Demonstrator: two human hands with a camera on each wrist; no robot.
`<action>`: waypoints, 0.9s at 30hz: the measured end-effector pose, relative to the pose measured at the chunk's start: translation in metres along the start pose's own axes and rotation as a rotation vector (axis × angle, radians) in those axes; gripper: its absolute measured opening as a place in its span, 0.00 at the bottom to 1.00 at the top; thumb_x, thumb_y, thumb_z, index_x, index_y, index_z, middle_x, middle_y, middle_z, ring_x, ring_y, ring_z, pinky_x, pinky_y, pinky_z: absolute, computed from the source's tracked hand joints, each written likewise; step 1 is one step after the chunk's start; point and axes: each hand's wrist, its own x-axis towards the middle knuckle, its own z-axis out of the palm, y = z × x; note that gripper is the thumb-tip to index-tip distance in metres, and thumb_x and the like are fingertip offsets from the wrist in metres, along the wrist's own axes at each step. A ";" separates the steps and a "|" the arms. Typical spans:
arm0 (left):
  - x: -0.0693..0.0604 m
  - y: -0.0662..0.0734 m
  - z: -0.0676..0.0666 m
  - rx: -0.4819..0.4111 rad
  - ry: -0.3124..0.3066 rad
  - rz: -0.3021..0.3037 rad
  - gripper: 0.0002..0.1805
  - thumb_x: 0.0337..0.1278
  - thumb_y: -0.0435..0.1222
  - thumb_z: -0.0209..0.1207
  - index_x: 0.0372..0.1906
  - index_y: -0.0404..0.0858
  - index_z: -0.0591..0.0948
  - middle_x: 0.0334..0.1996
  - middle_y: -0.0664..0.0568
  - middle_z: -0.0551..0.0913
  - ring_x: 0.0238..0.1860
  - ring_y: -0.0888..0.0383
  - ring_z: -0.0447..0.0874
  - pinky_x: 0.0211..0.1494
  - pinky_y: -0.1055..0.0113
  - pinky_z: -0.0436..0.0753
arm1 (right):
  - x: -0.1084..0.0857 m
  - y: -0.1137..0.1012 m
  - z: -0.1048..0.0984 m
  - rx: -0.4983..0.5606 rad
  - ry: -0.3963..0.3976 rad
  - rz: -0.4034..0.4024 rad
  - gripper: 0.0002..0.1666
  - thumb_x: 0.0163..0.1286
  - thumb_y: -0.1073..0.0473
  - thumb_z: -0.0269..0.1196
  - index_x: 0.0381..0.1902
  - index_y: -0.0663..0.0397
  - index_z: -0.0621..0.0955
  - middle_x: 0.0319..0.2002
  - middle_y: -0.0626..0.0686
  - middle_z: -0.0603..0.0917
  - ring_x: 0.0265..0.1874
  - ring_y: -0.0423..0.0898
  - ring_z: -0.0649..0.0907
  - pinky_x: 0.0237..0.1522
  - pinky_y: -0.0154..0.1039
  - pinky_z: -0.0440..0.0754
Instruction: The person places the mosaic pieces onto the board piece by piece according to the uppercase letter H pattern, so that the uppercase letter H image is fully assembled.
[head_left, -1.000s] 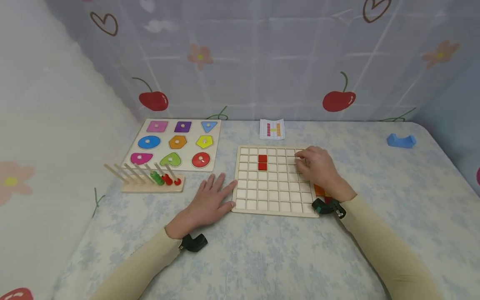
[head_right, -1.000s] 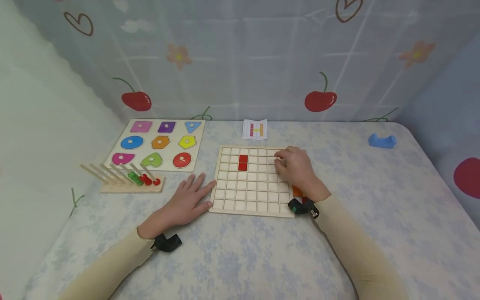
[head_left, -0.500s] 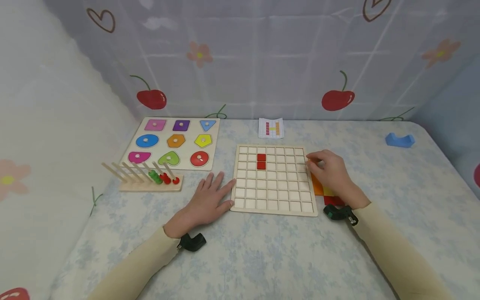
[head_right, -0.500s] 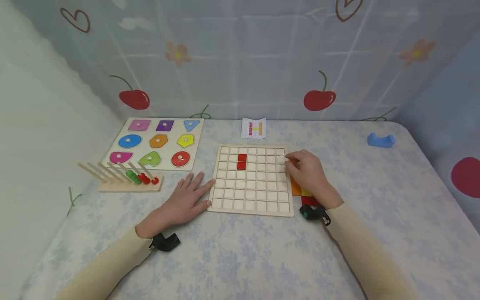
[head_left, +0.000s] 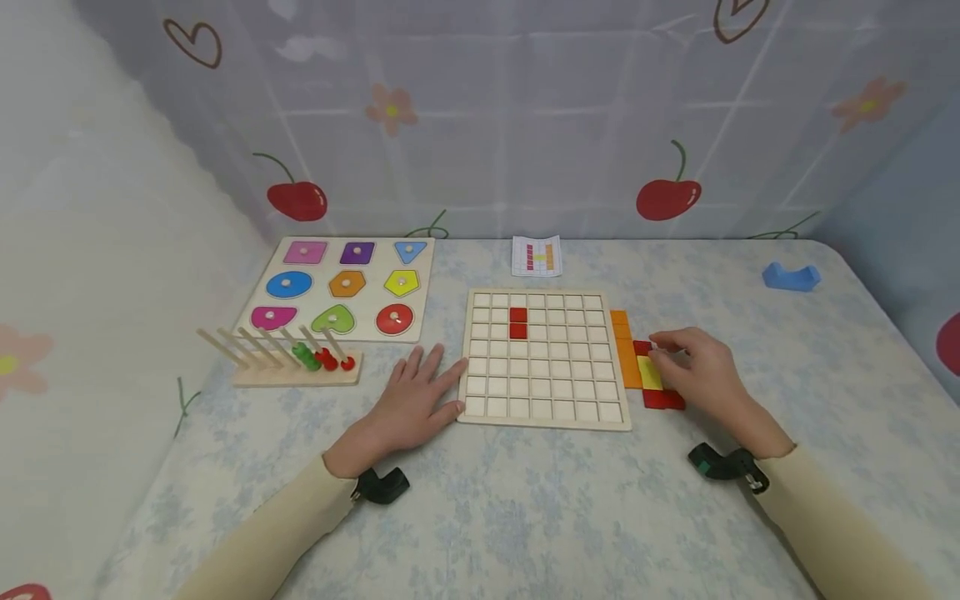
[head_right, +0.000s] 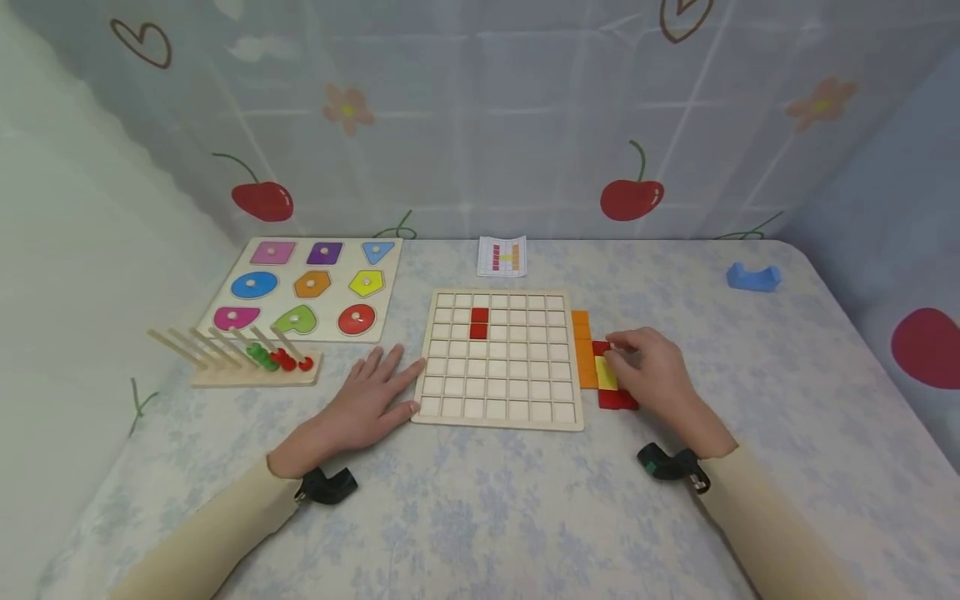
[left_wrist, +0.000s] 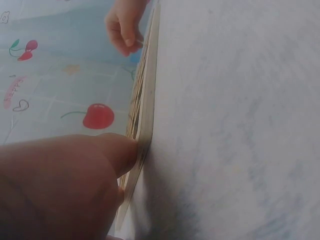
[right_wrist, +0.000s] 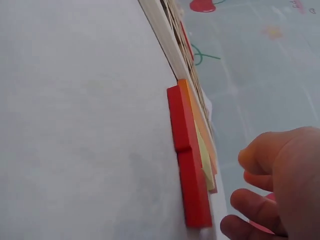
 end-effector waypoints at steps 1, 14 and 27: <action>0.000 0.000 0.000 0.003 -0.002 -0.002 0.36 0.74 0.50 0.53 0.80 0.45 0.61 0.82 0.34 0.50 0.82 0.29 0.39 0.78 0.31 0.47 | -0.004 0.002 -0.001 -0.010 0.001 0.002 0.19 0.70 0.61 0.64 0.54 0.67 0.84 0.47 0.66 0.84 0.43 0.59 0.82 0.46 0.59 0.83; -0.002 0.000 -0.004 0.001 -0.011 -0.018 0.36 0.74 0.50 0.53 0.81 0.46 0.60 0.82 0.35 0.49 0.82 0.29 0.38 0.79 0.31 0.46 | -0.041 0.013 -0.014 -0.096 -0.027 -0.053 0.21 0.59 0.59 0.73 0.49 0.63 0.86 0.45 0.64 0.86 0.45 0.59 0.81 0.45 0.59 0.82; -0.001 0.000 -0.002 -0.005 -0.015 -0.012 0.36 0.74 0.50 0.53 0.81 0.46 0.60 0.82 0.35 0.49 0.82 0.30 0.38 0.79 0.31 0.45 | -0.049 0.022 -0.012 -0.155 -0.033 -0.127 0.23 0.49 0.58 0.78 0.44 0.58 0.89 0.42 0.59 0.85 0.44 0.56 0.77 0.45 0.57 0.78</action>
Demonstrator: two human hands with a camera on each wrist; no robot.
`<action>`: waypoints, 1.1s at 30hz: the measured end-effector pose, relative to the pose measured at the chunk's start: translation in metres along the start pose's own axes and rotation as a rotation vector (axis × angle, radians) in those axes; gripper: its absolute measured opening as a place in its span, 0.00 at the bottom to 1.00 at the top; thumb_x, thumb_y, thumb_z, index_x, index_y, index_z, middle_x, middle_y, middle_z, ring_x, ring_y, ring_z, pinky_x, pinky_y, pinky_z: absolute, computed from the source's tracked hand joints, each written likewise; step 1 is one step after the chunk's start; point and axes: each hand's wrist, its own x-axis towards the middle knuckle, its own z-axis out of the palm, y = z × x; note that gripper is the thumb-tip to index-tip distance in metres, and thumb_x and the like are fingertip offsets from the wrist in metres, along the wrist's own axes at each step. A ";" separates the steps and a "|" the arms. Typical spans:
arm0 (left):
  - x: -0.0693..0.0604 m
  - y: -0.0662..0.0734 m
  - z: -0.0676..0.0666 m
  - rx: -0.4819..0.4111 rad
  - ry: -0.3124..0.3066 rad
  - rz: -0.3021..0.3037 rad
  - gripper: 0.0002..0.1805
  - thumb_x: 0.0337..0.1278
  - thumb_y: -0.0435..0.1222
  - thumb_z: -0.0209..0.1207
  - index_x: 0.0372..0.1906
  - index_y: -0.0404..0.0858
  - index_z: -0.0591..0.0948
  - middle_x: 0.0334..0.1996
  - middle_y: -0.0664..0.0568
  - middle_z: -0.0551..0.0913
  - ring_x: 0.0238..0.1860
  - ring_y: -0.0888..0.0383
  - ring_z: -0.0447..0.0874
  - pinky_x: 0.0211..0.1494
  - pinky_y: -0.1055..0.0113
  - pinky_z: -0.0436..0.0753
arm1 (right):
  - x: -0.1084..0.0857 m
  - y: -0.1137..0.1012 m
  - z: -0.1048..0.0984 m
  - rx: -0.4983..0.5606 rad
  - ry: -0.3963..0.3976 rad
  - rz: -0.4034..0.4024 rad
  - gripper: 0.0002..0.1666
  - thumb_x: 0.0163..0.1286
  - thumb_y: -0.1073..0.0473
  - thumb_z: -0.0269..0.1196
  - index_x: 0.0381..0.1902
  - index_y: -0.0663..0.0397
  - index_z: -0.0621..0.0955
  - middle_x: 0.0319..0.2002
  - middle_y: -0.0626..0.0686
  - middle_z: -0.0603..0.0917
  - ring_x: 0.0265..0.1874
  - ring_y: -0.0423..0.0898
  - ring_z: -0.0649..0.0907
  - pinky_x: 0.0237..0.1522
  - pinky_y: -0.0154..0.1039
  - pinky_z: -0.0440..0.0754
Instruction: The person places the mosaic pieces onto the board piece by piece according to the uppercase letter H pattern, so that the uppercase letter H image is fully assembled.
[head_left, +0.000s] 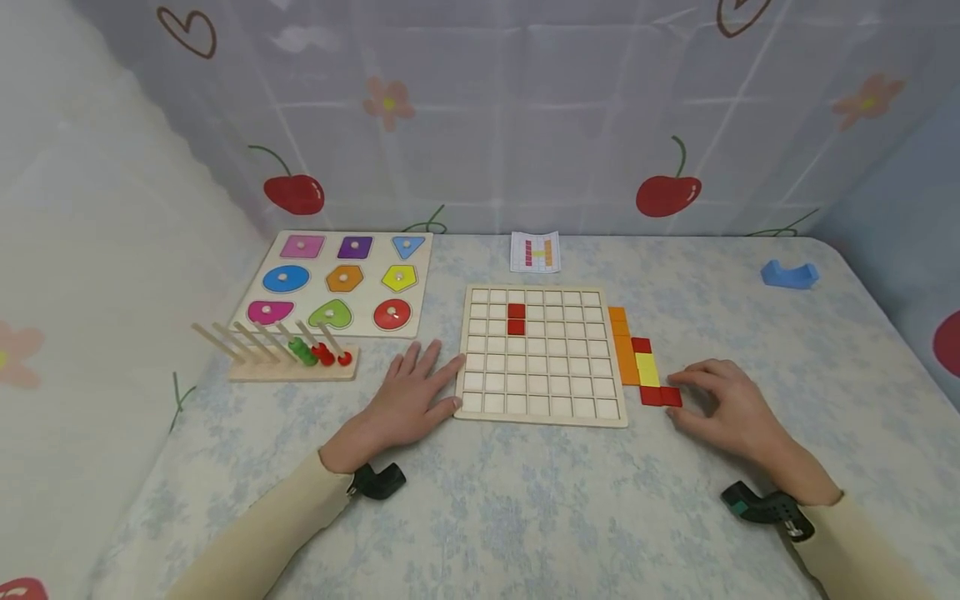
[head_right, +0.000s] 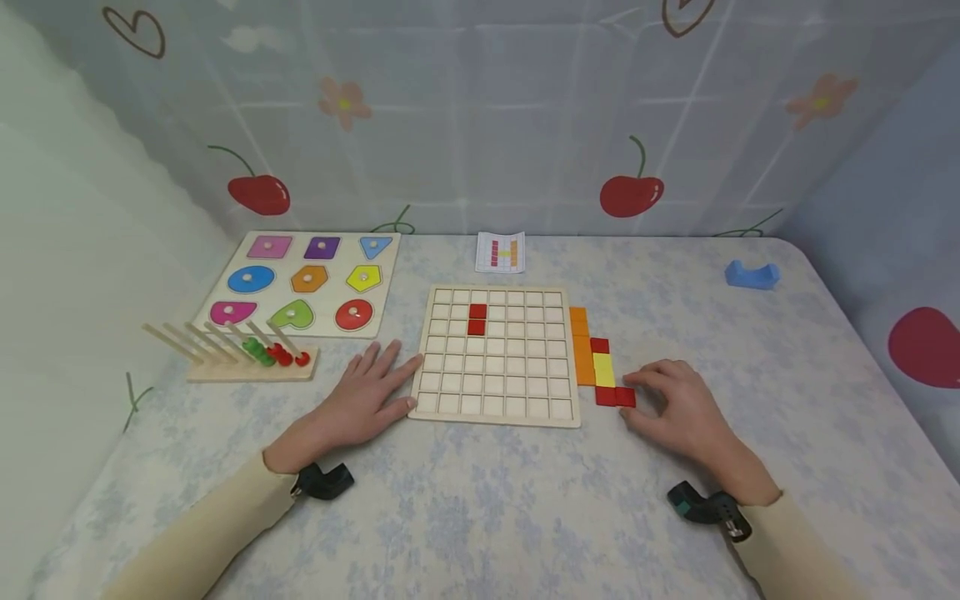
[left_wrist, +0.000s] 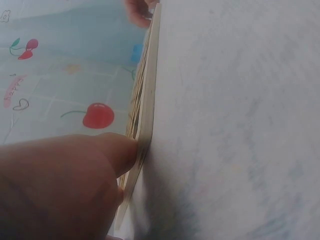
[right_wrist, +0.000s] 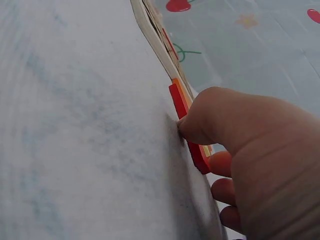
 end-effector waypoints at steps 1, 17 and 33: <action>0.000 0.000 0.000 0.001 -0.002 -0.002 0.36 0.74 0.50 0.53 0.81 0.47 0.60 0.82 0.36 0.49 0.82 0.30 0.37 0.80 0.31 0.45 | 0.000 0.001 0.000 -0.007 0.007 -0.011 0.23 0.48 0.58 0.79 0.44 0.58 0.89 0.41 0.58 0.85 0.44 0.56 0.77 0.45 0.56 0.77; 0.001 0.000 0.000 0.004 0.012 0.004 0.36 0.73 0.51 0.54 0.81 0.47 0.60 0.82 0.35 0.50 0.82 0.29 0.39 0.79 0.31 0.47 | -0.001 0.009 0.006 0.000 0.095 -0.139 0.19 0.42 0.62 0.80 0.37 0.53 0.91 0.37 0.53 0.82 0.39 0.50 0.75 0.42 0.43 0.70; 0.002 0.000 0.002 0.011 -0.005 -0.010 0.36 0.73 0.52 0.53 0.81 0.48 0.60 0.82 0.37 0.49 0.82 0.30 0.38 0.80 0.32 0.46 | -0.002 0.008 0.005 0.048 0.088 -0.085 0.15 0.44 0.63 0.80 0.33 0.51 0.90 0.37 0.52 0.84 0.40 0.48 0.75 0.42 0.37 0.70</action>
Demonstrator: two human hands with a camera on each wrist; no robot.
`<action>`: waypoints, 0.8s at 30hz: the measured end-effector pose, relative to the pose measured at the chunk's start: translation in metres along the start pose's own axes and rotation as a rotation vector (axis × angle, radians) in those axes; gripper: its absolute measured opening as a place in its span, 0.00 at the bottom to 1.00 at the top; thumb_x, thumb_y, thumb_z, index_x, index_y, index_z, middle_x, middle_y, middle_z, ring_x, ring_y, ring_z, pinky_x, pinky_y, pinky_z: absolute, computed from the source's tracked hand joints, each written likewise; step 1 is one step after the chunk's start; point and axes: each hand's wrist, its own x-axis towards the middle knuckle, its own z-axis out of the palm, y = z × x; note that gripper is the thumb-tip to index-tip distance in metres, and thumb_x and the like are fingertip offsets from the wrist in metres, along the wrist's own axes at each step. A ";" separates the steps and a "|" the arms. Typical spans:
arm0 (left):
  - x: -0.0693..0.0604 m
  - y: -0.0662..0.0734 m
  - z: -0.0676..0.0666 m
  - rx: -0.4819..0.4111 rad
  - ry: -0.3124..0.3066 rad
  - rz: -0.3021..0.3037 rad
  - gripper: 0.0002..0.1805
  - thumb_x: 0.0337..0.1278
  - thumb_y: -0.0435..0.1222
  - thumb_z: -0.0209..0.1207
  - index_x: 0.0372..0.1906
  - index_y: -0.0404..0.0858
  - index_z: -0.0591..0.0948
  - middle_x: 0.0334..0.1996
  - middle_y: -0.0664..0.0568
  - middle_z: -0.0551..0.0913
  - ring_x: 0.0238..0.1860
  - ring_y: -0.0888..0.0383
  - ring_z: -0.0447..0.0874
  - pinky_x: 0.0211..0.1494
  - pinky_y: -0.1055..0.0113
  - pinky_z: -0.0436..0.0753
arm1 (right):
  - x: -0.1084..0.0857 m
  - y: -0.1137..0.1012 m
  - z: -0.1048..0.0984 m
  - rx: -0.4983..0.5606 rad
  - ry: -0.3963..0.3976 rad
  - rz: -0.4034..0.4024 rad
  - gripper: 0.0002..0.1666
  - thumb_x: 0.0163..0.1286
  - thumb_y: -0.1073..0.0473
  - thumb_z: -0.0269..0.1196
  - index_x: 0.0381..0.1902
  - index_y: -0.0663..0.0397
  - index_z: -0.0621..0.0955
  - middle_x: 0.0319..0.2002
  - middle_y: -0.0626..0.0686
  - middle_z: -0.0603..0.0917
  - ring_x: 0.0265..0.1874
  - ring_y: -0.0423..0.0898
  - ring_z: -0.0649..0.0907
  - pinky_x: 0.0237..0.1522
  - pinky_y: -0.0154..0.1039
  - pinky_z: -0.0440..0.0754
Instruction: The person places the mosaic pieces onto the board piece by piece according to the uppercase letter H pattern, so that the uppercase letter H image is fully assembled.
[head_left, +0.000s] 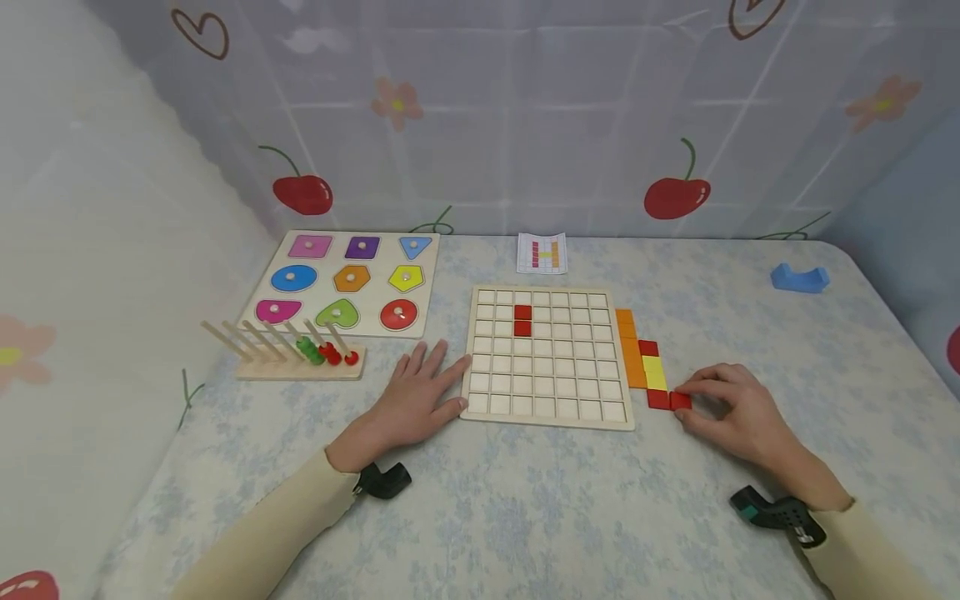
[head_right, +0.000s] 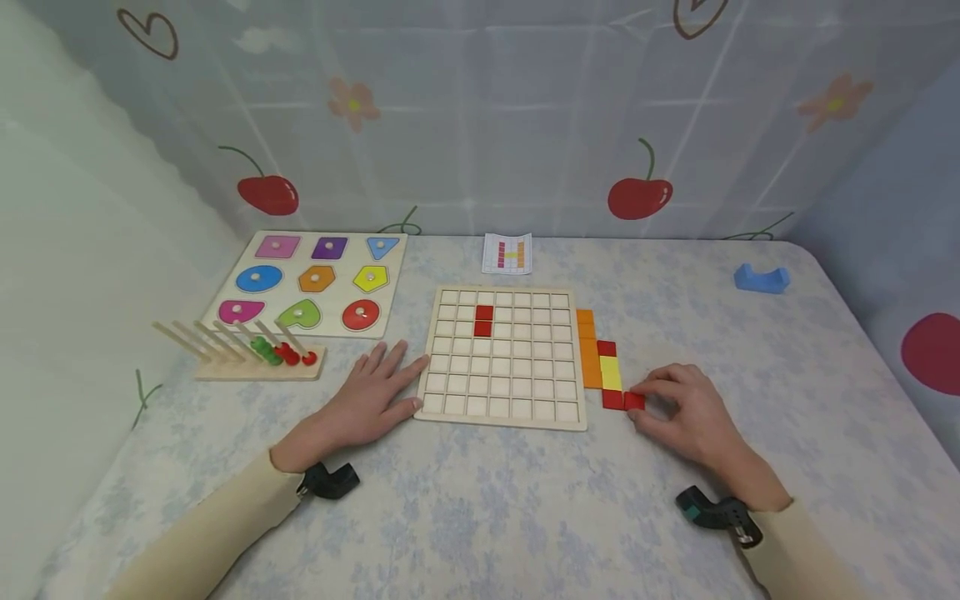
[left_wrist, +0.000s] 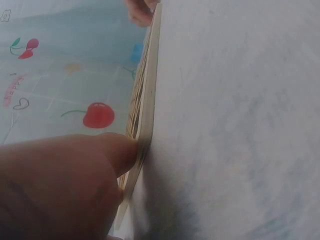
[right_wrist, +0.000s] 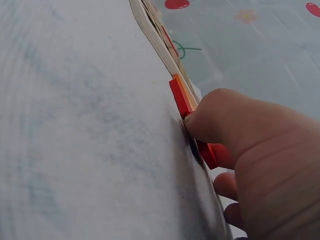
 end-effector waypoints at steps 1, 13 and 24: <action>0.000 0.000 0.000 0.003 0.001 0.000 0.36 0.73 0.52 0.53 0.81 0.48 0.60 0.82 0.37 0.49 0.82 0.30 0.38 0.80 0.32 0.46 | 0.000 -0.001 -0.001 -0.005 -0.007 0.007 0.15 0.44 0.63 0.80 0.33 0.51 0.90 0.37 0.52 0.84 0.41 0.48 0.75 0.42 0.38 0.71; 0.000 -0.001 0.000 -0.004 0.002 -0.008 0.36 0.74 0.52 0.52 0.81 0.49 0.59 0.83 0.37 0.48 0.82 0.31 0.37 0.80 0.32 0.45 | 0.027 -0.015 -0.017 0.039 0.014 -0.121 0.18 0.42 0.67 0.80 0.35 0.53 0.90 0.35 0.49 0.85 0.36 0.42 0.78 0.41 0.18 0.74; 0.000 -0.001 0.001 -0.014 0.011 0.004 0.36 0.74 0.52 0.52 0.81 0.49 0.60 0.82 0.37 0.49 0.82 0.30 0.39 0.80 0.32 0.46 | 0.080 -0.048 -0.006 0.085 -0.086 -0.211 0.15 0.50 0.63 0.79 0.38 0.56 0.90 0.34 0.50 0.88 0.34 0.47 0.83 0.36 0.47 0.85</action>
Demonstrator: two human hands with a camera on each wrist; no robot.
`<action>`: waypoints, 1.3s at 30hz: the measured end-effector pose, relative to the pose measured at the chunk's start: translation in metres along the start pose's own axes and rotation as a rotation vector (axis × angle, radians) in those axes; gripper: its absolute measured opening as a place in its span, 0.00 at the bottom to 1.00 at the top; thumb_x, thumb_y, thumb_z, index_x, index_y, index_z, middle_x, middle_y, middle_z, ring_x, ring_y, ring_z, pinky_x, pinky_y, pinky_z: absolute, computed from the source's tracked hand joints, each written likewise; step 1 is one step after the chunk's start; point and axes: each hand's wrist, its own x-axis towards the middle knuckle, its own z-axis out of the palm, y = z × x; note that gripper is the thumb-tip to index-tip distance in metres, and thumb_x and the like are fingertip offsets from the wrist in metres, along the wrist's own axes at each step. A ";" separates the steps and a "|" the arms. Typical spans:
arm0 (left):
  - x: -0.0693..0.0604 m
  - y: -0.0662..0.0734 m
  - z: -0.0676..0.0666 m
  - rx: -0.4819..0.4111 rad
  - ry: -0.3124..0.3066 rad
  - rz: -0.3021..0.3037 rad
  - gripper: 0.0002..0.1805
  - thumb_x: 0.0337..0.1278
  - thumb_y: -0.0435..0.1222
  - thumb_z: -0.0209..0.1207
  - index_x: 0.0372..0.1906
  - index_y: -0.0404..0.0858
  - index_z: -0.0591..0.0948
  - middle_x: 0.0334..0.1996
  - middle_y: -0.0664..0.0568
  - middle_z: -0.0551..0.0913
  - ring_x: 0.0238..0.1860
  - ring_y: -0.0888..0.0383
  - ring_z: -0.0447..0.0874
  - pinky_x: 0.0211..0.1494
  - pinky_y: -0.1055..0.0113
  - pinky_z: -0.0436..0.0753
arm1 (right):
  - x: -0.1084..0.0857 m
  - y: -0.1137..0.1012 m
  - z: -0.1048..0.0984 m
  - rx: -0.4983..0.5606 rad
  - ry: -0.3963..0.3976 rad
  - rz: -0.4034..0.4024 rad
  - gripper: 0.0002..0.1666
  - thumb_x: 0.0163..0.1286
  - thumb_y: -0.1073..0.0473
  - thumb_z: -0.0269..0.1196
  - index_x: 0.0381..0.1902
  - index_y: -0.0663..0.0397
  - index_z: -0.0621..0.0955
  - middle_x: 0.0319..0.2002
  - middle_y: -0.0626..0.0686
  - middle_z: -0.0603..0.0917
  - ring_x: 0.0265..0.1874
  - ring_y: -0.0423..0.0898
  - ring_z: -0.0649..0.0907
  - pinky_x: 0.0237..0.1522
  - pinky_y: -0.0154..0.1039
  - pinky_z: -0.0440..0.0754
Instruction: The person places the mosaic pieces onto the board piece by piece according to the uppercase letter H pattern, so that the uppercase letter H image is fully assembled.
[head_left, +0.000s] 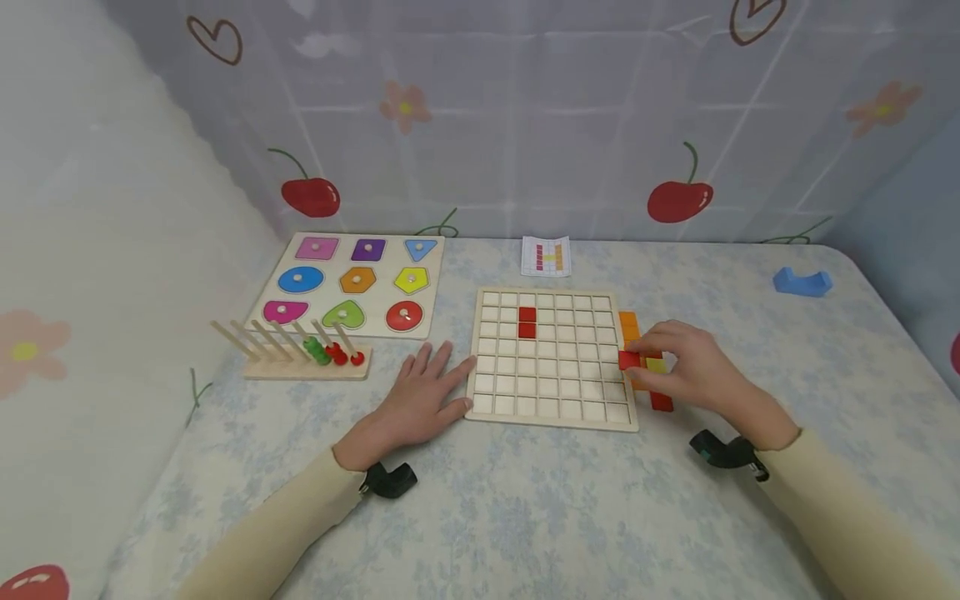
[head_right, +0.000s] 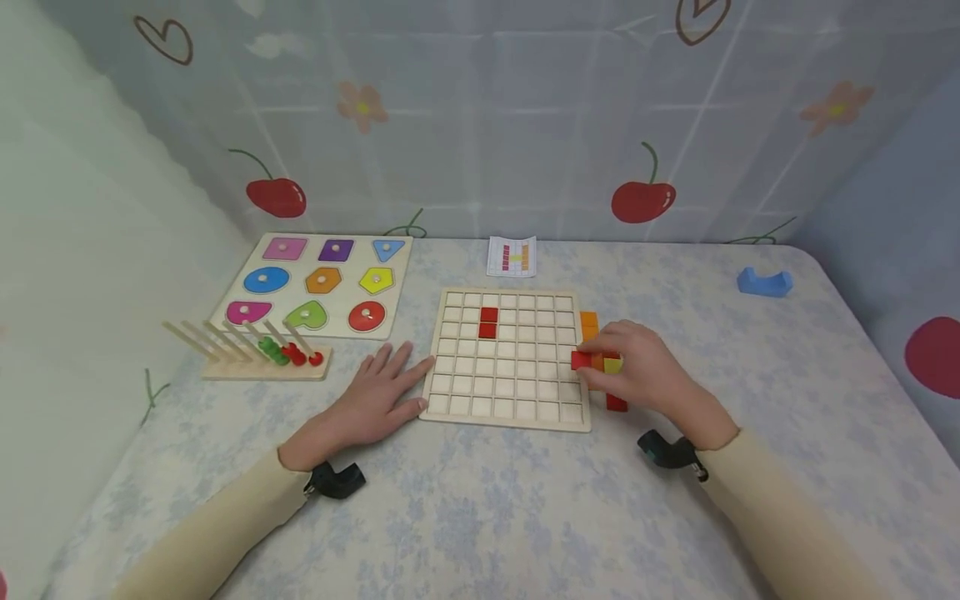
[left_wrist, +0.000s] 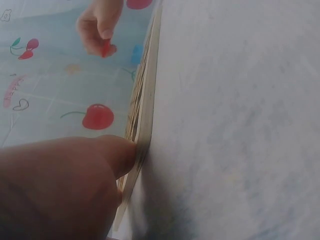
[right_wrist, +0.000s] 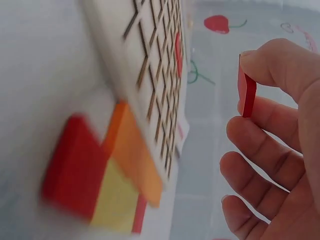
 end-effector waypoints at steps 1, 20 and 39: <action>0.000 0.000 0.000 -0.003 -0.001 -0.001 0.36 0.74 0.52 0.52 0.81 0.49 0.60 0.82 0.36 0.49 0.82 0.30 0.39 0.80 0.32 0.46 | 0.006 -0.003 0.002 0.006 -0.018 0.004 0.15 0.51 0.63 0.79 0.38 0.56 0.90 0.34 0.50 0.88 0.35 0.47 0.83 0.37 0.48 0.85; 0.001 0.003 0.002 -0.003 -0.013 0.006 0.36 0.74 0.52 0.51 0.81 0.49 0.59 0.82 0.37 0.49 0.82 0.31 0.38 0.80 0.33 0.46 | 0.077 -0.028 0.045 0.100 -0.181 -0.053 0.15 0.60 0.56 0.76 0.44 0.55 0.91 0.36 0.50 0.89 0.35 0.48 0.82 0.40 0.44 0.79; 0.000 0.000 0.000 0.011 -0.007 -0.009 0.36 0.74 0.53 0.51 0.81 0.50 0.59 0.82 0.37 0.49 0.82 0.31 0.38 0.80 0.33 0.46 | 0.100 -0.043 0.065 0.038 -0.302 0.039 0.19 0.62 0.51 0.75 0.46 0.56 0.90 0.41 0.53 0.90 0.40 0.49 0.84 0.47 0.47 0.82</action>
